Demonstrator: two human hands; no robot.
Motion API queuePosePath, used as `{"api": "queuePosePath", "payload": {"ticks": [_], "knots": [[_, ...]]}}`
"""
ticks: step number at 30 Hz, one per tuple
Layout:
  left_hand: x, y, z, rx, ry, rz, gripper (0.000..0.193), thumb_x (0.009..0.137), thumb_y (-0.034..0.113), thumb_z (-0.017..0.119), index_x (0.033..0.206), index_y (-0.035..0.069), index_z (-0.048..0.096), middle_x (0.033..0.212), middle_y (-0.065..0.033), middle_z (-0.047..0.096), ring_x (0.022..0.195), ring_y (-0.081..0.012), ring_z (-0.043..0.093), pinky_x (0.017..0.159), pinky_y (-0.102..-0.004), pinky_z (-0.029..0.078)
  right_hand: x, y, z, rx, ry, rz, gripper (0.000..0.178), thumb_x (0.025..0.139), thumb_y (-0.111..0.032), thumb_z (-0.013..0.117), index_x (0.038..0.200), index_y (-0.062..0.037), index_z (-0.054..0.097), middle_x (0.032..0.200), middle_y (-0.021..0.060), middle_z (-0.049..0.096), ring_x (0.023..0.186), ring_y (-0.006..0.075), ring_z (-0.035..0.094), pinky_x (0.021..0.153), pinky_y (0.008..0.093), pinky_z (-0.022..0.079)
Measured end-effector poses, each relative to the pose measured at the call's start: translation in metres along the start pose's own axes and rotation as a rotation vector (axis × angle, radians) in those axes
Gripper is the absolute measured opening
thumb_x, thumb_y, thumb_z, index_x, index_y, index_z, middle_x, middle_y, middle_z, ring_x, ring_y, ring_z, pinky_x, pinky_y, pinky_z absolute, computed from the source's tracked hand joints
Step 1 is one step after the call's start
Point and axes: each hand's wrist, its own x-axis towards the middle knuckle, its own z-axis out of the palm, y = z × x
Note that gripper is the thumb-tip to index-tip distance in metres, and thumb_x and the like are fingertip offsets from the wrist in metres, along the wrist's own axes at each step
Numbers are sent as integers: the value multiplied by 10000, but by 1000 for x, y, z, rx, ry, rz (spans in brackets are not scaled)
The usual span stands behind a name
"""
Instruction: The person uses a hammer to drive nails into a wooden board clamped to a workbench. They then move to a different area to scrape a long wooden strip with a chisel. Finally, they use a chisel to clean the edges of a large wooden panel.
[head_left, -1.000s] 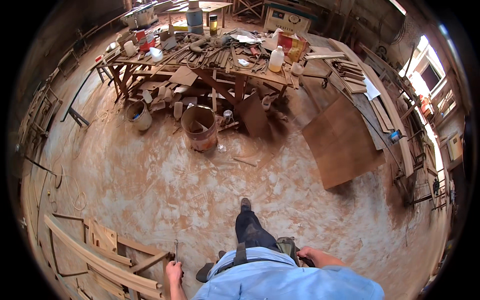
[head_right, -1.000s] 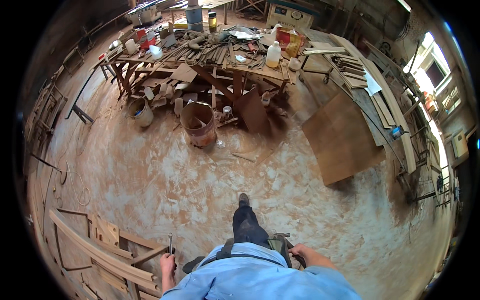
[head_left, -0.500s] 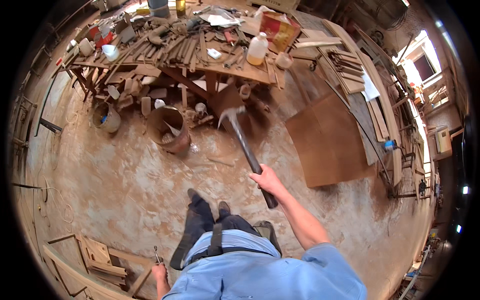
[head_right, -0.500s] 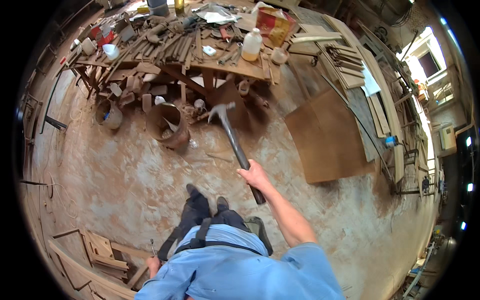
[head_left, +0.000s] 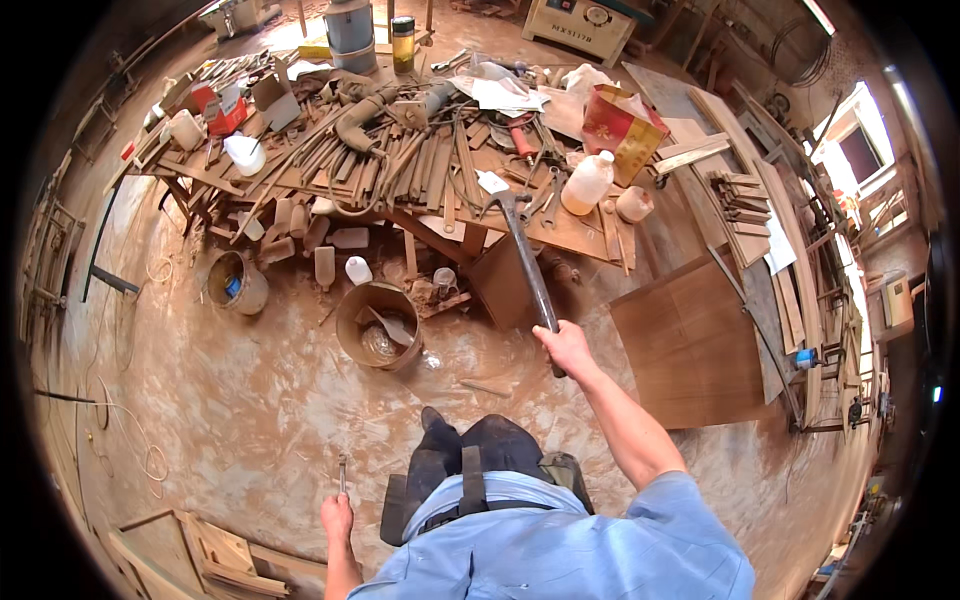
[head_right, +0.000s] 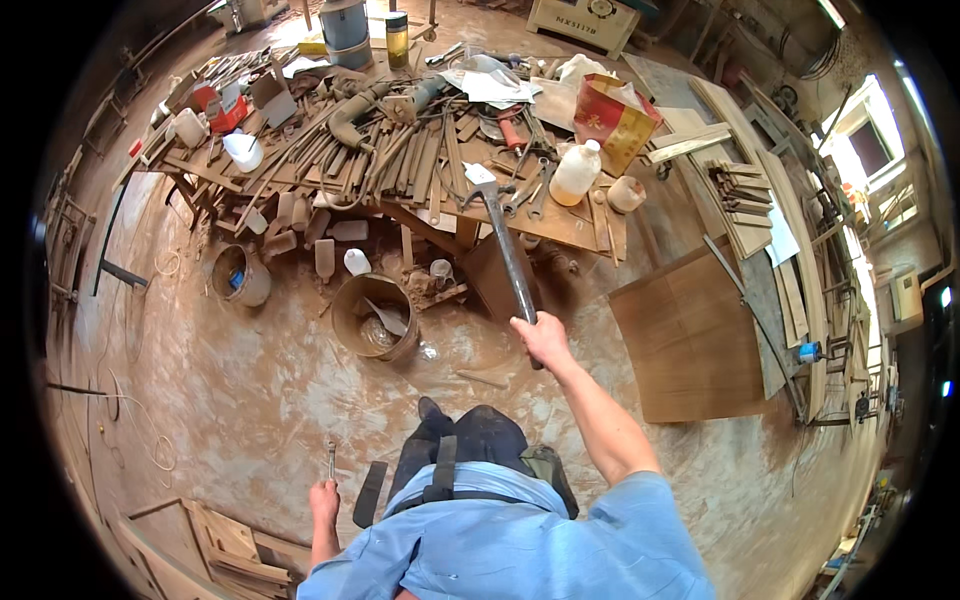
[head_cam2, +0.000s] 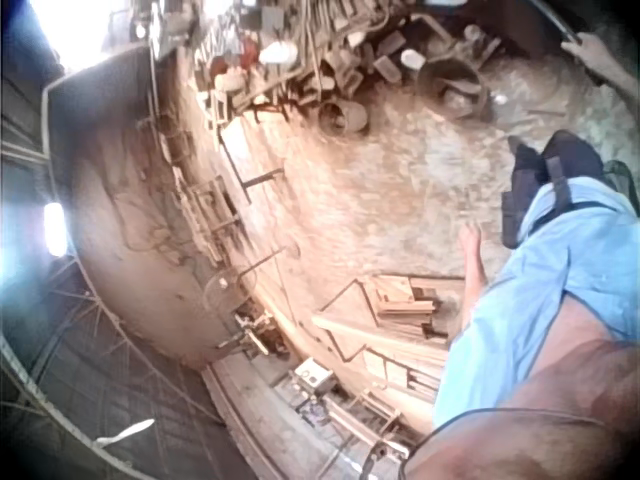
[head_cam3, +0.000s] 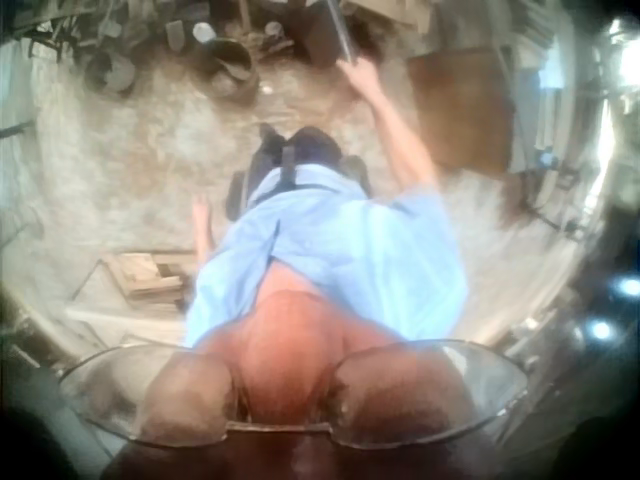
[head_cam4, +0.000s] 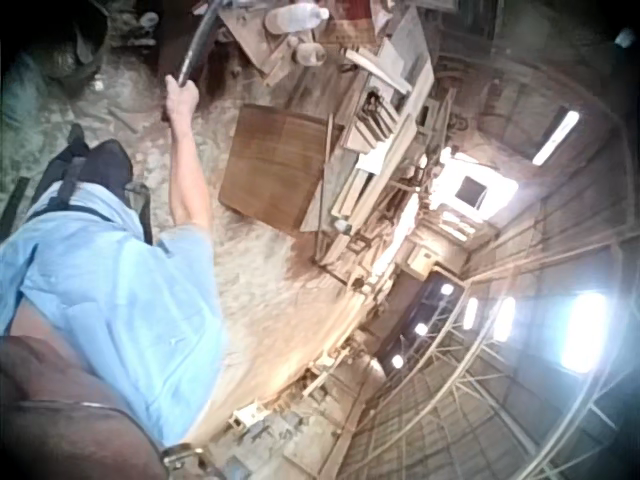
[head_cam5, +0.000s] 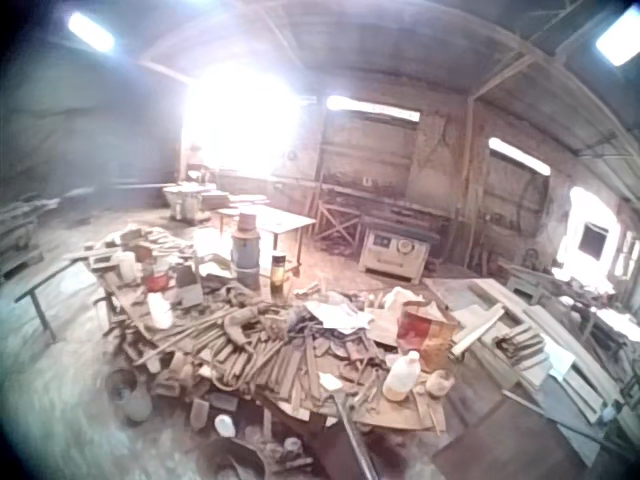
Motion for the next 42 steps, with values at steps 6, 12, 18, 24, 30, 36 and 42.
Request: {"api": "queuePosePath", "payload": {"ticks": [6,12,18,24,30,36,42], "knots": [[43,144,-47,-102,-42,38,260,827,208,617,854,-47,657,612,-134,584,607,-194,588,607,-373,474,106,-42,-4,-55,27,-49,359,821,-355,700,729,-26,592,603,57,604,505,145,596,490,325,476],[57,300,-42,-307,-134,106,246,909,209,566,873,-23,638,589,-73,572,562,-135,561,540,-324,456,236,-63,-11,-80,-3,-145,327,850,-322,686,758,-26,581,593,40,572,453,131,548,438,311,444],[92,422,-3,-248,-183,283,303,986,273,488,907,4,603,588,-62,556,534,-149,551,519,-324,437,288,-65,-39,-474,115,-287,374,814,-379,703,910,-23,638,787,165,667,773,308,656,707,420,501],[146,552,38,-354,-190,371,311,995,269,470,885,0,582,613,-68,550,555,-150,535,539,-320,432,282,-63,-63,-718,186,-339,408,834,-261,698,1119,-8,551,1030,230,617,981,398,592,833,471,477],[230,616,79,-227,-66,439,264,958,243,508,941,3,617,666,-73,577,578,-158,550,549,-321,443,216,-31,-83,-422,159,-459,505,827,-209,702,1220,48,518,1058,227,580,1011,369,571,867,430,471],[265,657,86,-293,-217,261,214,932,165,515,1012,-7,615,759,-91,642,699,-164,613,646,-328,482,92,76,-65,-259,-63,-87,256,821,-151,675,1022,-6,609,874,127,605,796,220,603,701,336,489],[166,644,92,-397,-588,366,282,933,146,550,1183,23,596,799,-67,656,744,-122,601,690,-281,495,59,63,-37,89,-171,161,275,881,-185,631,1077,7,645,933,152,668,855,220,649,751,332,509]]}}
